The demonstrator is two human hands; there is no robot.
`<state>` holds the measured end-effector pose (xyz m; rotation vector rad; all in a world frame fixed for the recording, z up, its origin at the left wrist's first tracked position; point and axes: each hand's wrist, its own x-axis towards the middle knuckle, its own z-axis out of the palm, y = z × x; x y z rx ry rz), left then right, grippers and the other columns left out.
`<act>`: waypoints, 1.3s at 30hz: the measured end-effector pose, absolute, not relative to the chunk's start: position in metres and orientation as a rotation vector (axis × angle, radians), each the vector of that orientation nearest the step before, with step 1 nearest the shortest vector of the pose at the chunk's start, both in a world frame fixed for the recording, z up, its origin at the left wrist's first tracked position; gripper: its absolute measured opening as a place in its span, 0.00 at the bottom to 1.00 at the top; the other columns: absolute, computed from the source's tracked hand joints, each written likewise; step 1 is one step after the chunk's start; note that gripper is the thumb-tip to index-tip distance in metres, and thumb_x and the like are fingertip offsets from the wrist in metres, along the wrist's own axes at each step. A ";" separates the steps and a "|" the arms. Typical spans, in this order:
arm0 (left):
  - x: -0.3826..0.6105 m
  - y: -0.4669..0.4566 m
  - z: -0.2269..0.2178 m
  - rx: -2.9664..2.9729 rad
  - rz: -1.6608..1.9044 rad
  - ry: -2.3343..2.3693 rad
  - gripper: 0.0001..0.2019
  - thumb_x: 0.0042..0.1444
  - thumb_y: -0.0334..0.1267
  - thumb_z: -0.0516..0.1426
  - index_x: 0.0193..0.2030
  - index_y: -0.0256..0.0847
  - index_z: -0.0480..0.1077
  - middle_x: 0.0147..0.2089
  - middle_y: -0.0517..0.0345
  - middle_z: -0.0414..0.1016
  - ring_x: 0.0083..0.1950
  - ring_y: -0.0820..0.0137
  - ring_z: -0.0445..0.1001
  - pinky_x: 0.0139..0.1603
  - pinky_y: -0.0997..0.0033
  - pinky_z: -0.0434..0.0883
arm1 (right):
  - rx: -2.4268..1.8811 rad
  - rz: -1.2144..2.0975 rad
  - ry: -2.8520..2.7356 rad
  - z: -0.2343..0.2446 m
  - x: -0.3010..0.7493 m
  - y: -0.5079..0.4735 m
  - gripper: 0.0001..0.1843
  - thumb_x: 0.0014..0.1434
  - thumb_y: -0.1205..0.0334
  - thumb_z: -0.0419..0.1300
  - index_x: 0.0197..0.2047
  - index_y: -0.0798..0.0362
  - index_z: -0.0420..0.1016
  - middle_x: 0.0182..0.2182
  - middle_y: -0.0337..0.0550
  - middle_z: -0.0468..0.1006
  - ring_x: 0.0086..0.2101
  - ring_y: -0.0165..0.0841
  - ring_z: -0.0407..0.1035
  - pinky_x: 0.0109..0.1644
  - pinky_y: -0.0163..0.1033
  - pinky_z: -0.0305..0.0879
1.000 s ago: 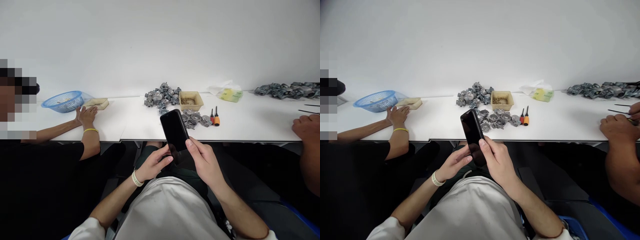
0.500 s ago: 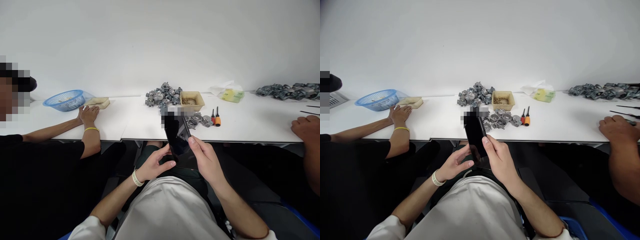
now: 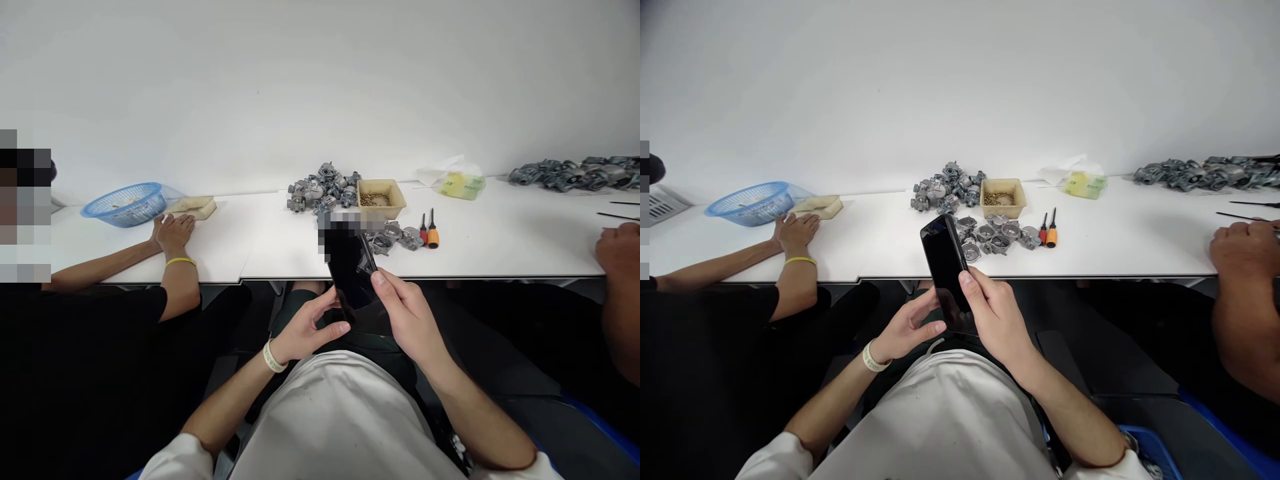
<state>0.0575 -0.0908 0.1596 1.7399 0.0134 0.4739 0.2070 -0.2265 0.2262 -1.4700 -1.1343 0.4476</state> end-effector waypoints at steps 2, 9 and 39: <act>0.057 -0.091 0.160 1.744 0.474 0.017 0.30 0.62 0.39 0.60 0.70 0.47 0.60 0.68 0.50 0.66 0.63 0.61 0.71 0.69 0.56 0.65 | -1.474 0.443 -1.137 0.226 0.207 -0.227 0.22 0.72 0.49 0.48 0.27 0.51 0.58 0.22 0.32 0.55 0.25 0.27 0.50 0.28 0.34 0.50; 0.057 -0.091 0.158 1.719 0.500 -0.025 0.30 0.62 0.37 0.60 0.70 0.49 0.59 0.69 0.51 0.66 0.64 0.61 0.70 0.68 0.59 0.65 | -1.493 0.423 -1.087 0.226 0.205 -0.226 0.24 0.70 0.46 0.50 0.26 0.51 0.60 0.20 0.33 0.58 0.24 0.28 0.55 0.29 0.35 0.53; 0.041 -0.104 0.188 1.877 0.892 -0.106 0.26 0.66 0.51 0.53 0.63 0.37 0.67 0.39 0.50 0.76 0.40 0.67 0.68 0.47 0.65 0.69 | -0.875 1.116 -0.684 0.206 0.190 -0.214 0.27 0.64 0.36 0.52 0.55 0.44 0.75 0.42 0.50 0.82 0.40 0.52 0.78 0.19 0.45 0.71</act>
